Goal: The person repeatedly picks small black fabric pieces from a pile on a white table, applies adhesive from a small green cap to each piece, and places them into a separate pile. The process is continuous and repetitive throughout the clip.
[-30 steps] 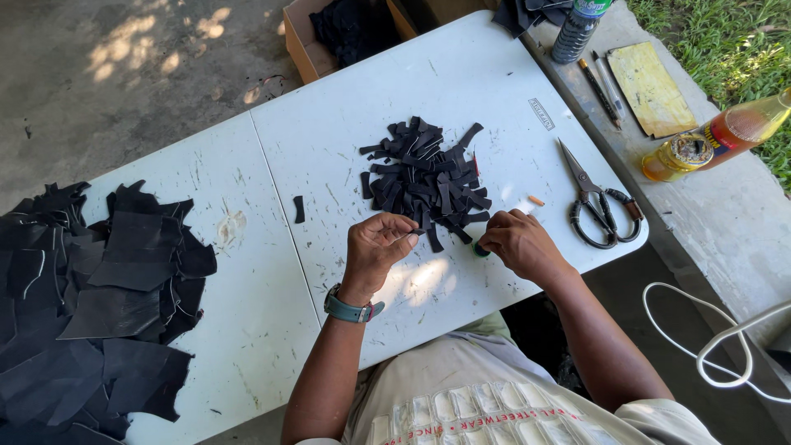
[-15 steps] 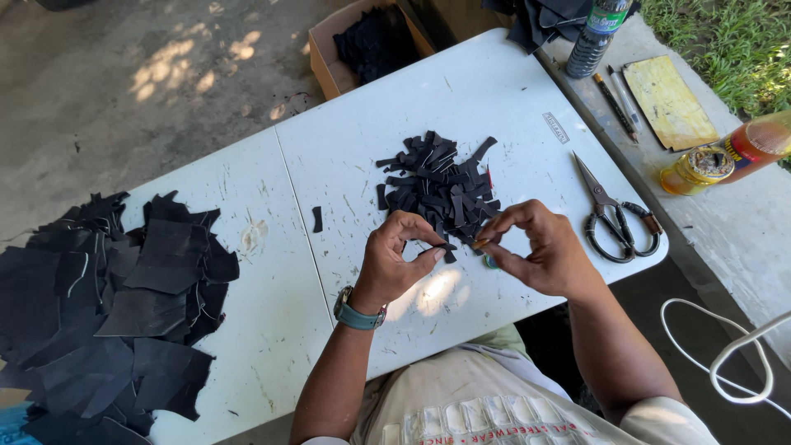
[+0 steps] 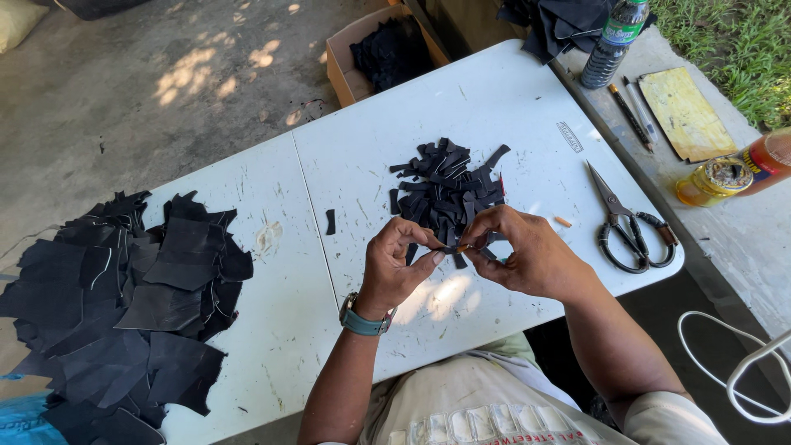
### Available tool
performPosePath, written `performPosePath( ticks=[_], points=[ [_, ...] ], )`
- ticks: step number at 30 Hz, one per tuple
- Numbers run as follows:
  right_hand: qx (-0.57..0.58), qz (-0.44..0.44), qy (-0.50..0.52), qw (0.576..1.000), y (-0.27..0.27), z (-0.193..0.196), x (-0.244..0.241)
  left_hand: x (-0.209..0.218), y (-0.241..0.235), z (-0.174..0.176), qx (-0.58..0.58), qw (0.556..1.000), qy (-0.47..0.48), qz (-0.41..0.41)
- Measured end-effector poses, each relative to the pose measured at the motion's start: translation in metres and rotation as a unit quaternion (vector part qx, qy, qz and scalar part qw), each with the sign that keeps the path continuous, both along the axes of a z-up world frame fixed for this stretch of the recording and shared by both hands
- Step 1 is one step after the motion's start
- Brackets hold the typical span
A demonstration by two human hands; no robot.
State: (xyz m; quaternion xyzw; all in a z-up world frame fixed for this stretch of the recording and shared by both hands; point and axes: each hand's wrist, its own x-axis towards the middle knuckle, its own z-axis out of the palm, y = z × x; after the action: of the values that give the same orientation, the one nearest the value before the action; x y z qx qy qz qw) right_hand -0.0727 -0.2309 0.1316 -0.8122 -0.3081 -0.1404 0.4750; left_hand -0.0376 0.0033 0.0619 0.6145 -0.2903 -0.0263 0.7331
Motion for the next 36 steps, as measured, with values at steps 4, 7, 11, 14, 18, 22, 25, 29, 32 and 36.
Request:
performPosePath(
  ticks=[4, 7, 11, 14, 18, 22, 25, 29, 32, 36],
  points=[
    [0.012, 0.004, -0.039, 0.999, 0.003, -0.007, 0.003, 0.004, 0.0, -0.013, -0.071, 0.997, 0.036, -0.015],
    [0.031, 0.003, 0.011, 0.999, 0.002, -0.007, -0.002, 0.004, 0.0, -0.023, -0.114, 0.991, 0.071, -0.006],
    [0.057, -0.008, -0.009, 0.998, 0.005, -0.01, -0.003, 0.001, -0.004, -0.034, -0.189, 0.972, 0.137, -0.031],
    [0.092, -0.011, -0.021, 0.995, 0.012, -0.014, -0.003, -0.003, -0.01, -0.034, -0.228, 0.956, 0.182, -0.041],
    [0.107, -0.005, -0.029, 0.994, 0.011, -0.012, -0.001, -0.005, -0.016, -0.026, -0.29, 0.917, 0.262, -0.073],
    [0.081, -0.015, -0.06, 0.995, 0.012, -0.012, -0.004, -0.007, -0.016, -0.024, -0.322, 0.897, 0.288, -0.095],
    [0.082, -0.045, -0.096, 0.991, 0.021, -0.019, -0.004, -0.007, -0.017, -0.028, -0.328, 0.895, 0.286, -0.099],
    [0.144, -0.028, -0.101, 0.984, 0.025, -0.027, 0.003, -0.005, -0.015, -0.033, -0.331, 0.894, 0.286, -0.101],
    [0.127, -0.022, -0.095, 0.987, 0.025, -0.029, 0.0, -0.005, -0.015, -0.035, -0.334, 0.892, 0.289, -0.091],
    [0.086, -0.052, -0.098, 0.99, 0.026, -0.028, -0.003, -0.002, -0.013, -0.035, -0.338, 0.898, 0.268, -0.087]
  ],
)
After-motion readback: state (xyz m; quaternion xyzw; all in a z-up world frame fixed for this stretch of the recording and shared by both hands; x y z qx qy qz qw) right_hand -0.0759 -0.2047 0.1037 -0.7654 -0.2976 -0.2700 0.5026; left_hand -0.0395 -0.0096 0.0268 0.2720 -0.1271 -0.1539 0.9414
